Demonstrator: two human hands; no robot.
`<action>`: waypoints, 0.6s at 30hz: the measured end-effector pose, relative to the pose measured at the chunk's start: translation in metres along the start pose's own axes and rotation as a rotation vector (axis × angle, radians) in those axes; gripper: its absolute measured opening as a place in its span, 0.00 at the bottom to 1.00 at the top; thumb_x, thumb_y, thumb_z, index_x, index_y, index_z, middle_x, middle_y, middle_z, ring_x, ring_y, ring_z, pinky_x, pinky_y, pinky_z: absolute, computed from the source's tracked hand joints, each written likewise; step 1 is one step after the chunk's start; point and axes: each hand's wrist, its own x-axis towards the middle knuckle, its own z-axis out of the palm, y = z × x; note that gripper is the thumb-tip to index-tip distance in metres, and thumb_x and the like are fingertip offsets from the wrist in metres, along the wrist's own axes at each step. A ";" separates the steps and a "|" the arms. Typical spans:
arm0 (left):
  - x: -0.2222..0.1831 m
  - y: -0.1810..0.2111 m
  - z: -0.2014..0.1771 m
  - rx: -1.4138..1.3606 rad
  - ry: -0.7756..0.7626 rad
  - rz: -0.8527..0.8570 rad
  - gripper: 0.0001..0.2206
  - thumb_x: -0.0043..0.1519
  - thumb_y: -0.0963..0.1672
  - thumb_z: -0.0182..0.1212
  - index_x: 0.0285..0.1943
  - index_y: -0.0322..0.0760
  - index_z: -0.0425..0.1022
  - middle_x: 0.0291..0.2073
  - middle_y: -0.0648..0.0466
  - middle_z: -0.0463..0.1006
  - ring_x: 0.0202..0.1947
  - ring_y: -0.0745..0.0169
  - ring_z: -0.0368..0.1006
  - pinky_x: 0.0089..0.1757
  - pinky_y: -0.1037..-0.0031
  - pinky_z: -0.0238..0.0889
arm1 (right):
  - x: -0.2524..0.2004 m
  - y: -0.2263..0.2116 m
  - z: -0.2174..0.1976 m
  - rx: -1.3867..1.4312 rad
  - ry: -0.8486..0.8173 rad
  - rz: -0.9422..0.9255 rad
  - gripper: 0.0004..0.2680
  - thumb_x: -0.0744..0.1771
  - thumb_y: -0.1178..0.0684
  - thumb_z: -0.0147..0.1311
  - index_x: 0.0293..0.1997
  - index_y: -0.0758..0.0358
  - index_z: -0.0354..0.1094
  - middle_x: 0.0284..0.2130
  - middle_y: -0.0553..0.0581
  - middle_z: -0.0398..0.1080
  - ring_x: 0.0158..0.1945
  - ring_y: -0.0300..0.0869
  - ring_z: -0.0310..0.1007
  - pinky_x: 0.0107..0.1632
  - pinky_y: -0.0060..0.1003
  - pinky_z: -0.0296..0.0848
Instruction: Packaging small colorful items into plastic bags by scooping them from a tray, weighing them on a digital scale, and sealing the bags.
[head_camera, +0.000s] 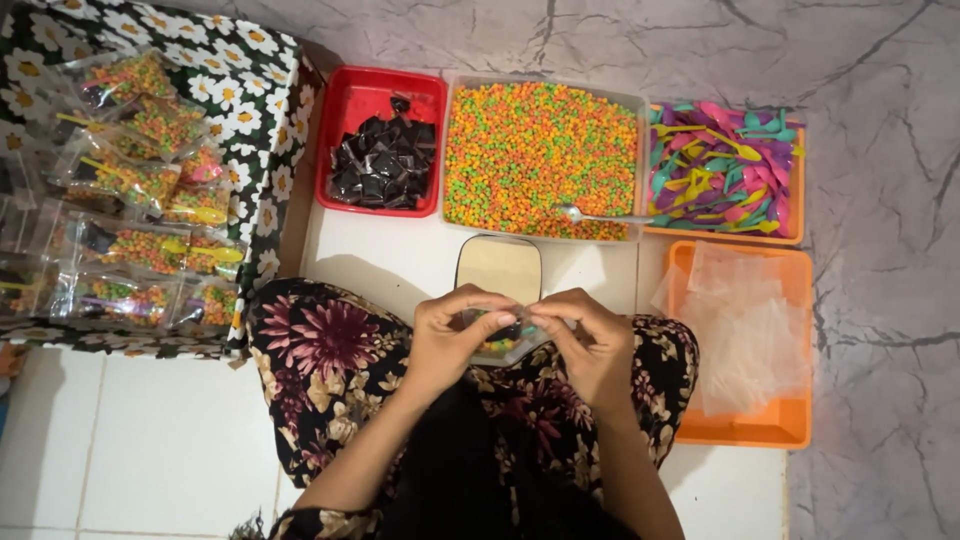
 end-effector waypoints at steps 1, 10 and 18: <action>0.001 0.004 0.001 0.000 -0.002 -0.001 0.06 0.54 0.39 0.75 0.39 0.32 0.86 0.26 0.49 0.83 0.30 0.69 0.72 0.35 0.75 0.66 | -0.001 -0.002 0.002 -0.001 0.002 0.001 0.04 0.65 0.66 0.61 0.40 0.68 0.79 0.31 0.59 0.80 0.33 0.44 0.79 0.40 0.39 0.76; -0.004 0.012 0.001 -0.017 -0.087 0.034 0.08 0.55 0.36 0.73 0.43 0.29 0.85 0.30 0.46 0.84 0.34 0.63 0.77 0.36 0.73 0.71 | -0.010 -0.003 0.001 0.076 0.081 -0.016 0.06 0.64 0.67 0.62 0.43 0.73 0.73 0.32 0.63 0.79 0.36 0.45 0.80 0.41 0.39 0.77; -0.001 0.018 0.006 0.007 -0.114 0.094 0.07 0.56 0.36 0.72 0.42 0.30 0.84 0.32 0.47 0.84 0.37 0.58 0.79 0.39 0.70 0.72 | -0.012 -0.002 0.007 0.153 0.058 0.029 0.09 0.63 0.69 0.62 0.44 0.71 0.69 0.34 0.62 0.77 0.41 0.46 0.80 0.46 0.45 0.79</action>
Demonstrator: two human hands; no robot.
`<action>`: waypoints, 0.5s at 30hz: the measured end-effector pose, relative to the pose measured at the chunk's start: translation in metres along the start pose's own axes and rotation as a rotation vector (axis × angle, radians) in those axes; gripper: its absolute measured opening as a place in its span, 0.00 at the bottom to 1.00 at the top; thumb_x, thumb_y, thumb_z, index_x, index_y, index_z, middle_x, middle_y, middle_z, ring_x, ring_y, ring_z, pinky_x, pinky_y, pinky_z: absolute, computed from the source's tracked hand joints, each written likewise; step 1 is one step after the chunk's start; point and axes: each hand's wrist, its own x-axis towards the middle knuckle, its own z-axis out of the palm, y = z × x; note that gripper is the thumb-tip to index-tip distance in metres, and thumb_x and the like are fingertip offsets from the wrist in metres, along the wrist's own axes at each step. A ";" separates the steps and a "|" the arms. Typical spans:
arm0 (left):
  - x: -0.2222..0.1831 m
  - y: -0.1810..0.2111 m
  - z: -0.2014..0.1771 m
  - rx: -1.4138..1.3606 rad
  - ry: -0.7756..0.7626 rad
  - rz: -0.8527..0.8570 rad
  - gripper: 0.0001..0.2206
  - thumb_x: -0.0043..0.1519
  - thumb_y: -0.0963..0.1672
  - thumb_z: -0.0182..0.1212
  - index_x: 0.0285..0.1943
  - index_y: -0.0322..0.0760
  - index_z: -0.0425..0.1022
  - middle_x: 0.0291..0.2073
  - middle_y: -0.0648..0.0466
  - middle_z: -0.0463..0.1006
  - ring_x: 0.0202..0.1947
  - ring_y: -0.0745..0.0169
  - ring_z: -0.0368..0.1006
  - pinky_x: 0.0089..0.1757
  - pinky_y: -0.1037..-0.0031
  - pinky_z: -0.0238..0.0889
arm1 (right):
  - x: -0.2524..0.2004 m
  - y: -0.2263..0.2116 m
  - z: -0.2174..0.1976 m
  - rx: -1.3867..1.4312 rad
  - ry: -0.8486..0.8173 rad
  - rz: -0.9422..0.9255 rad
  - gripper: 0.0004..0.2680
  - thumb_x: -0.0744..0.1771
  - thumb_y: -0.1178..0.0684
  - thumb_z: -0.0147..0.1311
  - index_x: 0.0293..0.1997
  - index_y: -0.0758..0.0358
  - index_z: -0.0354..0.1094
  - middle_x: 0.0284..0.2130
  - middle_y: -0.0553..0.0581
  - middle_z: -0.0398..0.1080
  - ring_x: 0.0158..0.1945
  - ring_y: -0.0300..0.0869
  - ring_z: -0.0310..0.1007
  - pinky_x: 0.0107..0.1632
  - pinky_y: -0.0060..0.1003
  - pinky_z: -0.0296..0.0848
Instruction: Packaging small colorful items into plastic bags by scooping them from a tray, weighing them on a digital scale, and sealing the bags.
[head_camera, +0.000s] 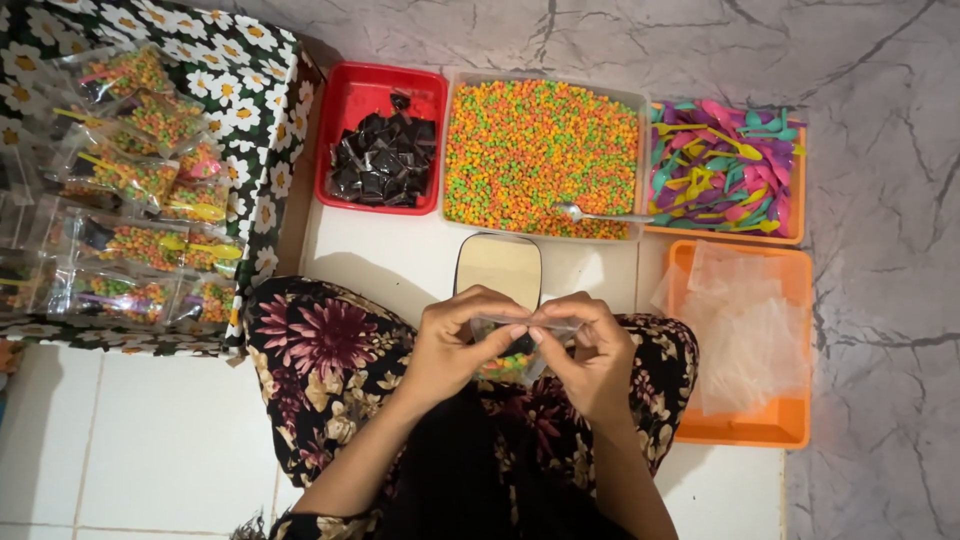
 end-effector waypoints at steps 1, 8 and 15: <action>-0.001 0.000 -0.001 0.000 -0.001 0.000 0.07 0.56 0.36 0.72 0.42 0.30 0.84 0.32 0.47 0.84 0.37 0.58 0.79 0.39 0.70 0.72 | 0.000 0.001 0.001 0.000 0.001 0.000 0.09 0.63 0.69 0.62 0.44 0.71 0.69 0.34 0.62 0.77 0.41 0.46 0.80 0.46 0.45 0.79; -0.002 -0.005 -0.005 0.009 -0.003 -0.020 0.07 0.56 0.35 0.70 0.41 0.32 0.84 0.32 0.47 0.84 0.37 0.59 0.78 0.38 0.68 0.73 | 0.001 0.007 0.001 0.005 -0.027 -0.021 0.09 0.62 0.69 0.63 0.42 0.70 0.66 0.33 0.61 0.76 0.40 0.46 0.80 0.47 0.45 0.79; 0.002 -0.014 -0.017 -0.045 -0.043 -0.116 0.11 0.62 0.38 0.65 0.53 0.30 0.81 0.39 0.43 0.83 0.43 0.56 0.77 0.37 0.70 0.76 | 0.008 0.020 0.003 -0.017 0.009 0.018 0.11 0.63 0.67 0.61 0.47 0.68 0.65 0.34 0.62 0.77 0.40 0.47 0.81 0.47 0.45 0.79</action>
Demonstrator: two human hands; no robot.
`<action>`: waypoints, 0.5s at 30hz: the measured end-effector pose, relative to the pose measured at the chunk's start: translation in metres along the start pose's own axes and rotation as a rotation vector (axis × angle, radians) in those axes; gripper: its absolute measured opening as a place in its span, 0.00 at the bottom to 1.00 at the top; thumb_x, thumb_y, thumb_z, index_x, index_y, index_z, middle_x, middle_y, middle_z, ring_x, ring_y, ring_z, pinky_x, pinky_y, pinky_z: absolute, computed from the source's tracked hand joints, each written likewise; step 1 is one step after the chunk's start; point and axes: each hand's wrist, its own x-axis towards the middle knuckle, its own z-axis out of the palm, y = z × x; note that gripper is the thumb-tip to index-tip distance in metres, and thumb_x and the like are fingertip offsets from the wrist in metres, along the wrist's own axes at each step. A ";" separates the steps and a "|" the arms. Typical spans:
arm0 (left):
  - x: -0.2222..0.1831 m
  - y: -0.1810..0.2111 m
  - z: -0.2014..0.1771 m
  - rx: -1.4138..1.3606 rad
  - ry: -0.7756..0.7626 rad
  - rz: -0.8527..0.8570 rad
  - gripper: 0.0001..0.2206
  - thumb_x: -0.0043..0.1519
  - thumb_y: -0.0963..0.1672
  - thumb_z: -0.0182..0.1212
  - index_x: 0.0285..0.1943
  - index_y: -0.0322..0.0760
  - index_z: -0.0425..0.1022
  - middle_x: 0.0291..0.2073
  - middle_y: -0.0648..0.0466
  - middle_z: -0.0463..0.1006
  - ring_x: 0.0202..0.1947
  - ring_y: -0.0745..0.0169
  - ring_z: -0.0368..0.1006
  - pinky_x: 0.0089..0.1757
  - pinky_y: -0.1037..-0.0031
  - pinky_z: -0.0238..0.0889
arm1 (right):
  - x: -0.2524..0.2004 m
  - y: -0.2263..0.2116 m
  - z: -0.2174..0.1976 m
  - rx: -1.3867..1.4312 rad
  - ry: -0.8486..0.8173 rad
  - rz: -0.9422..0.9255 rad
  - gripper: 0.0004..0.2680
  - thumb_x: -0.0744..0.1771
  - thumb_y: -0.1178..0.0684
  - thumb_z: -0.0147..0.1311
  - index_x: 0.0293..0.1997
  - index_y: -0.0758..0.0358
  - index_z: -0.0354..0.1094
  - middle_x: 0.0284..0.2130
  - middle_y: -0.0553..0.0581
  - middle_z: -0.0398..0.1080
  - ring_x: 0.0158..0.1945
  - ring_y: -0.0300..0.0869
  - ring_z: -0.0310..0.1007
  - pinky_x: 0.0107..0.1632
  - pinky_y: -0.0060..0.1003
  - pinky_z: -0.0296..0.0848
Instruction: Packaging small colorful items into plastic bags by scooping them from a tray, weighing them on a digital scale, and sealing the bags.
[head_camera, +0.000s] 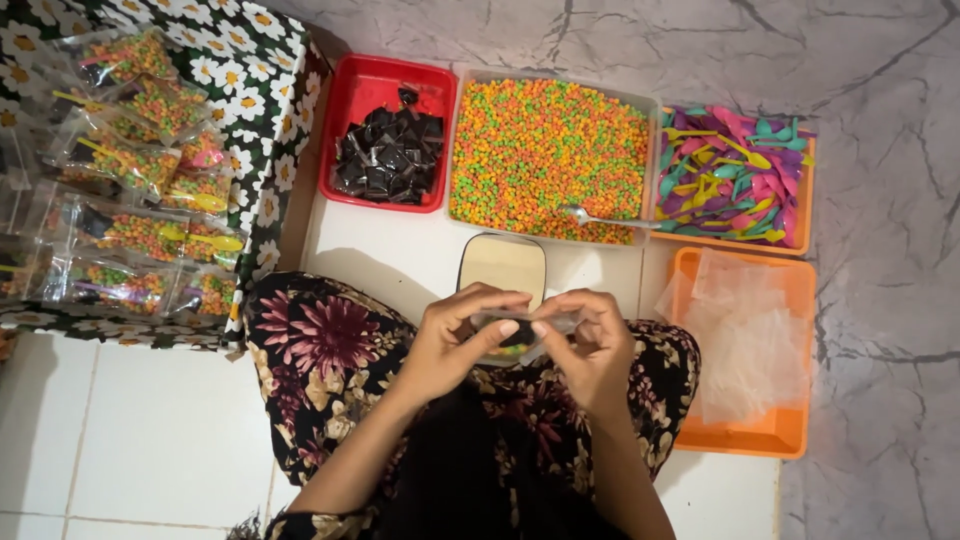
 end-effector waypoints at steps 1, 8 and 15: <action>0.000 0.000 -0.003 -0.001 0.003 0.001 0.11 0.62 0.38 0.65 0.53 0.30 0.81 0.39 0.43 0.83 0.43 0.56 0.77 0.37 0.70 0.76 | 0.002 0.001 -0.001 0.000 -0.003 0.000 0.11 0.63 0.67 0.61 0.47 0.68 0.65 0.34 0.62 0.77 0.40 0.47 0.81 0.47 0.45 0.79; -0.002 -0.030 -0.033 0.175 0.167 0.027 0.08 0.61 0.39 0.68 0.48 0.34 0.85 0.36 0.45 0.80 0.41 0.57 0.75 0.41 0.67 0.71 | 0.012 0.084 -0.039 -0.136 0.131 0.094 0.14 0.67 0.63 0.60 0.58 0.70 0.64 0.43 0.67 0.76 0.46 0.48 0.77 0.51 0.42 0.77; -0.016 -0.027 -0.122 0.101 0.547 -0.075 0.08 0.63 0.40 0.64 0.49 0.34 0.83 0.35 0.57 0.75 0.31 0.71 0.65 0.35 0.81 0.59 | -0.046 0.253 -0.134 -0.672 0.114 0.327 0.12 0.67 0.60 0.55 0.57 0.68 0.73 0.34 0.63 0.75 0.33 0.47 0.73 0.41 0.37 0.70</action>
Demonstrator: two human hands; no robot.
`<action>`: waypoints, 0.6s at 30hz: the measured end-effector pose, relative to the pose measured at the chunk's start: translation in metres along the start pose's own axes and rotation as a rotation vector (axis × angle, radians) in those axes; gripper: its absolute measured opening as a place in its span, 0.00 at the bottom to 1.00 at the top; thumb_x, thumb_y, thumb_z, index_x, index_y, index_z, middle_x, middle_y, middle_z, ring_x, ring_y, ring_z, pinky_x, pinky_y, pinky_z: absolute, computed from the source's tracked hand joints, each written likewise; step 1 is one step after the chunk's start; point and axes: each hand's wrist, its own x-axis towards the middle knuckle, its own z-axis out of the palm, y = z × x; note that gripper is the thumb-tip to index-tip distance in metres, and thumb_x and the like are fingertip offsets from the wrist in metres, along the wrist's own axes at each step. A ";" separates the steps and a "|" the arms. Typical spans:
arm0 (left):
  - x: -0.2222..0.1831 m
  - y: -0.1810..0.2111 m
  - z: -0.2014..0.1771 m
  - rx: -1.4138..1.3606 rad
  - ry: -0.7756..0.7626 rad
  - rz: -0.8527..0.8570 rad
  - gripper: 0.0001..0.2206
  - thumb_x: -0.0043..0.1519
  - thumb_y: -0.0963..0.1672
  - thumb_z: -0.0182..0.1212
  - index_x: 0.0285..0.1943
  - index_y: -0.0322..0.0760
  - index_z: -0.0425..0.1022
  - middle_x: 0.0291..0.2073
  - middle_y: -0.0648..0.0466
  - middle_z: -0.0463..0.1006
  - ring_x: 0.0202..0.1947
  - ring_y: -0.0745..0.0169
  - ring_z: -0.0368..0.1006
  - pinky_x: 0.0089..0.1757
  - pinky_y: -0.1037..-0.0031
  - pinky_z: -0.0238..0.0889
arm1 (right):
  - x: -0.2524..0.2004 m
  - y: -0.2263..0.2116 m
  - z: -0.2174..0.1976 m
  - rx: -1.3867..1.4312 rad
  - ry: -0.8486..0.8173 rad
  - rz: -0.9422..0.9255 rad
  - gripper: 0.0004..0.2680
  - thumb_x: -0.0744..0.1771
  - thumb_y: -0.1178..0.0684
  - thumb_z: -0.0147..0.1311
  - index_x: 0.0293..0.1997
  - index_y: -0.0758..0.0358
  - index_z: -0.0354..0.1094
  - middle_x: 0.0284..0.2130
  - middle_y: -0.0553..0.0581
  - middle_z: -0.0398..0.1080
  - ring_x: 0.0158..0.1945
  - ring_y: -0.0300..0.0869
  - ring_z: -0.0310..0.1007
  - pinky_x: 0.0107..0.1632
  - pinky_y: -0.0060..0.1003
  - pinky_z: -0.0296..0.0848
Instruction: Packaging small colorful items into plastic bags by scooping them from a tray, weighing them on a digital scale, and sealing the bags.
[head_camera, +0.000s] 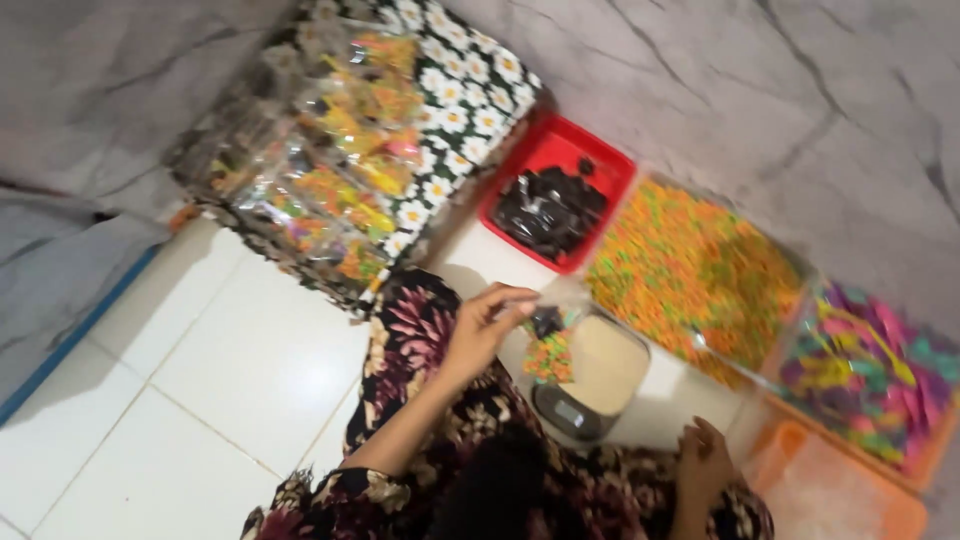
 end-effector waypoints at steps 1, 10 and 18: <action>0.006 0.002 -0.018 -0.003 0.018 0.007 0.08 0.63 0.40 0.64 0.49 0.34 0.83 0.35 0.57 0.75 0.31 0.71 0.65 0.35 0.81 0.59 | 0.002 -0.009 0.004 0.000 -0.012 -0.016 0.12 0.67 0.60 0.55 0.57 0.68 0.73 0.34 0.63 0.75 0.33 0.47 0.73 0.41 0.37 0.70; 0.065 -0.015 -0.202 -0.058 0.765 -0.006 0.12 0.65 0.48 0.60 0.51 0.42 0.80 0.33 0.55 0.79 0.23 0.73 0.66 0.25 0.84 0.64 | 0.017 0.019 0.023 -0.134 -0.180 0.101 0.12 0.70 0.57 0.54 0.61 0.68 0.70 0.38 0.66 0.75 0.35 0.52 0.77 0.38 0.44 0.75; 0.135 -0.112 -0.296 -0.127 0.872 -0.025 0.10 0.64 0.45 0.63 0.53 0.41 0.78 0.45 0.55 0.78 0.41 0.67 0.71 0.39 0.78 0.69 | 0.037 0.112 0.040 -0.199 -0.309 0.243 0.13 0.71 0.58 0.50 0.64 0.67 0.68 0.41 0.71 0.76 0.35 0.59 0.80 0.40 0.49 0.79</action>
